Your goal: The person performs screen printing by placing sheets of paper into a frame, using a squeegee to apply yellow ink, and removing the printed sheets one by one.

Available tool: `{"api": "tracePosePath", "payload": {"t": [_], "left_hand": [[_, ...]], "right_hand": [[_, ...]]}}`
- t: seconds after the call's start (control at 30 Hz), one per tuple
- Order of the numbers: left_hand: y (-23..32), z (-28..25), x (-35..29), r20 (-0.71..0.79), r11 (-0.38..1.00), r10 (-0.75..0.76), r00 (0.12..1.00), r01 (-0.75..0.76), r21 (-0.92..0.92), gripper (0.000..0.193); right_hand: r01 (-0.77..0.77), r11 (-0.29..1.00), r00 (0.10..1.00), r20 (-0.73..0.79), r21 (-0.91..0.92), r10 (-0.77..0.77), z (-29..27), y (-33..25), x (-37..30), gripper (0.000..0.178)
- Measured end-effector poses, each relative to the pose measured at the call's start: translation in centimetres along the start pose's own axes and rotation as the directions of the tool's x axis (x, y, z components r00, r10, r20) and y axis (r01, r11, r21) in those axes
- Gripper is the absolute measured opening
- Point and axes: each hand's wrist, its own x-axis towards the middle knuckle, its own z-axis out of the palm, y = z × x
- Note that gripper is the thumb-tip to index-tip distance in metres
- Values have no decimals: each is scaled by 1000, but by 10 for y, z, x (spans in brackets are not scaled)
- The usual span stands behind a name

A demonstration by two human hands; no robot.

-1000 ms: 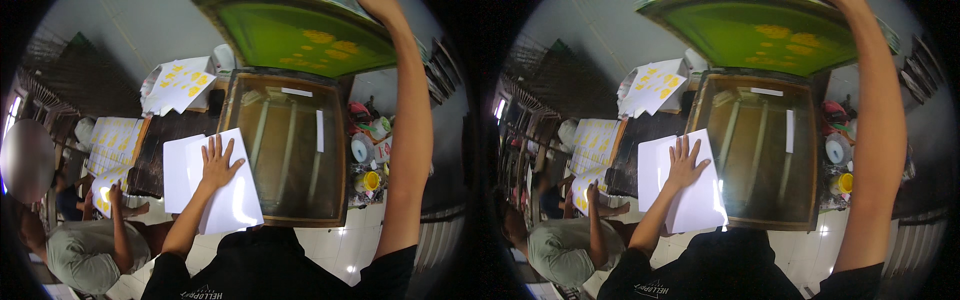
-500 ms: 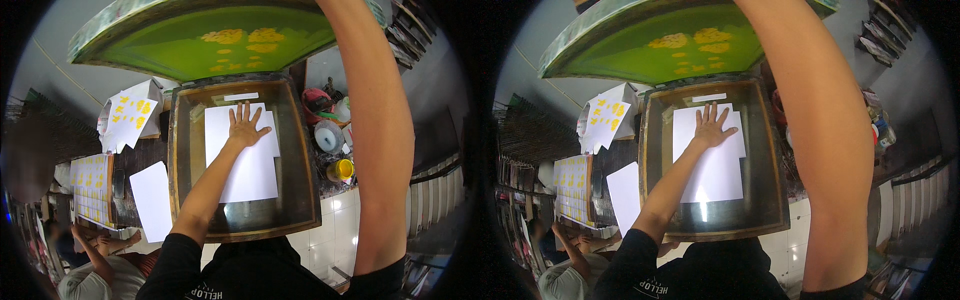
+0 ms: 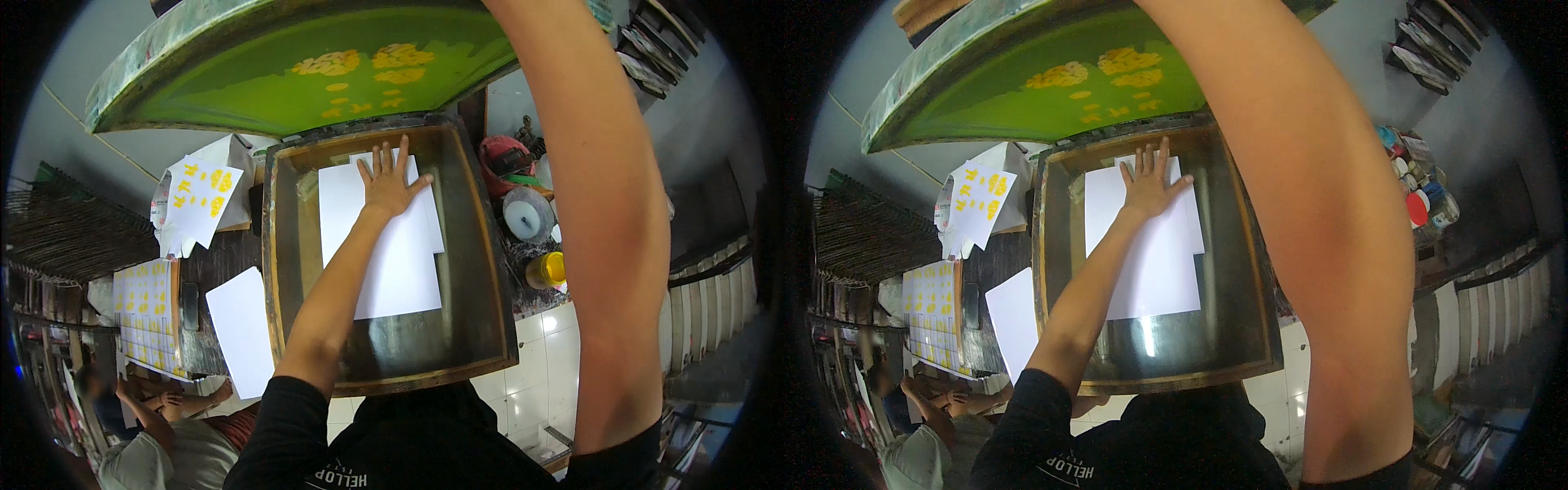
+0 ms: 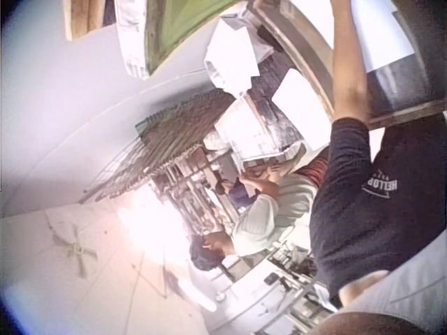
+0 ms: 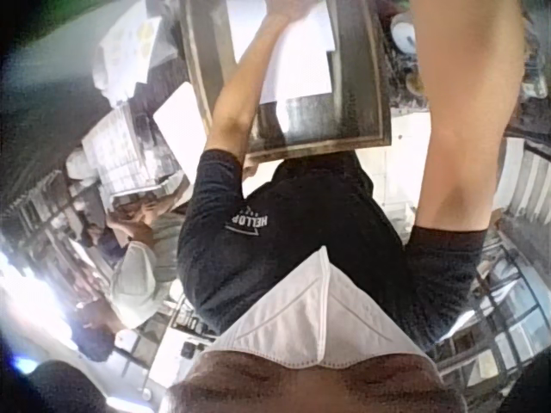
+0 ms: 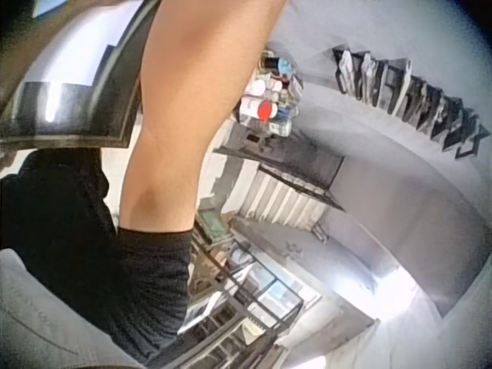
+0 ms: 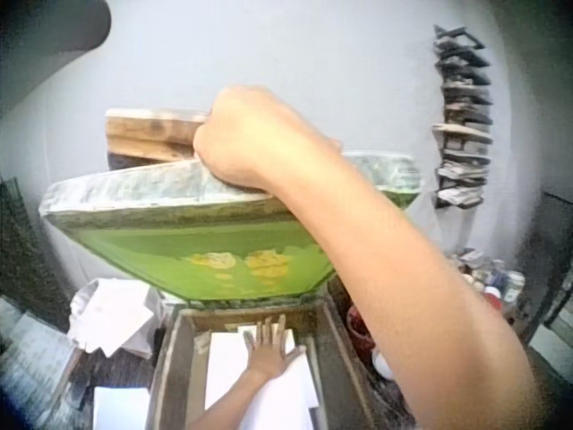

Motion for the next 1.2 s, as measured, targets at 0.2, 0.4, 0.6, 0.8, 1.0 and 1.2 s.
{"api": "tracePosePath", "payload": {"t": [0.2, 0.4, 0.6, 0.8, 1.0, 1.2], "left_hand": [[6, -125, -117, -465, 377, -7, 885, -429, -821, 70], [-16, -146, -306, -185, 43, -84, 979, -182, -982, 51], [-29, -50, -377, 376, -409, -83, 923, 313, -857, 30], [-38, 6, -388, 553, -713, -87, 829, 335, -615, 28], [-46, 15, -385, 612, -770, -49, 789, 361, -526, 38], [-43, 11, -382, 694, -713, -144, 706, 412, -567, 44]], "right_hand": [[-409, 896, 907, 180, 170, 380, -23, -63, -58, 32], [42, 991, 999, -6, 125, -41, 42, -17, -163, 34], [-276, 943, 893, 413, 188, 179, 89, -11, -244, 42], [-260, 963, 615, 781, 68, 111, 151, -19, -309, 48], [-175, 982, 626, 778, 69, 57, 181, -22, -346, 48], [15, 1000, 804, 594, 20, -24, 190, -28, -354, 41]]}}
